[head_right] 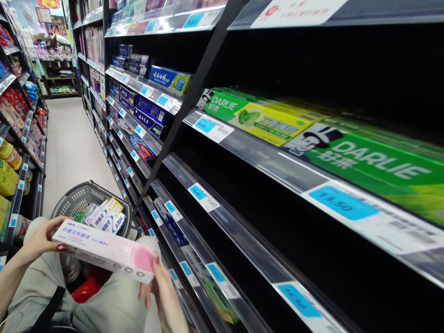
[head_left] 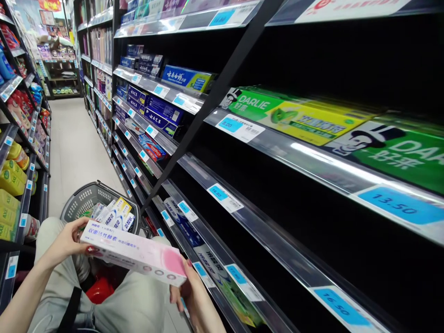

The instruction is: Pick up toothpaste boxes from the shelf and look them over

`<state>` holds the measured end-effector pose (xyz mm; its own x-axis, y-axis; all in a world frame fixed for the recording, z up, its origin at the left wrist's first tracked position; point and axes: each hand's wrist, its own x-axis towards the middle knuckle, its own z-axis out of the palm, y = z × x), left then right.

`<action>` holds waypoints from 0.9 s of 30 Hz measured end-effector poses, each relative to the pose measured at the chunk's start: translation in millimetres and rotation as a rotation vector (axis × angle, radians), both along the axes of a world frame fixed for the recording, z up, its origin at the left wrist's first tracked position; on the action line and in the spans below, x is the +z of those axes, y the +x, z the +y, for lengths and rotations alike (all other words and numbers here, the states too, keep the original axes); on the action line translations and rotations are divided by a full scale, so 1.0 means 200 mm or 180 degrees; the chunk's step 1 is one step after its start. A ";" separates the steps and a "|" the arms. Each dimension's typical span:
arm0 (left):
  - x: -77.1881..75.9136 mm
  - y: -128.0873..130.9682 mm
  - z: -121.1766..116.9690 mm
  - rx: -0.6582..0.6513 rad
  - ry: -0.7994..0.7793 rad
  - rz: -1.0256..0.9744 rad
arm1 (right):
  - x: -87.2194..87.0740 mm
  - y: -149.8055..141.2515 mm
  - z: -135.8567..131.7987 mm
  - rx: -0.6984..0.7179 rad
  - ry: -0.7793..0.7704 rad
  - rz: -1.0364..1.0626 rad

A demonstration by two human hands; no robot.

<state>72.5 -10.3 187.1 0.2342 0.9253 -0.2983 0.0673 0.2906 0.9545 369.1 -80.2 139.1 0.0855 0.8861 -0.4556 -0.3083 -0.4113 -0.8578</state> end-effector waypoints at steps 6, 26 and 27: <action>-0.02 0.05 0.01 0.0144 -0.0493 0.0428 | -0.03 0.01 0.00 0.0044 -0.0132 0.0381; -0.04 0.03 0.01 -0.0295 -0.1033 0.0779 | -0.11 0.03 0.15 0.0739 -0.0615 -0.0028; -0.06 0.02 0.02 -0.0336 -0.1044 0.0814 | -0.13 0.03 0.16 0.0789 -0.0726 -0.0034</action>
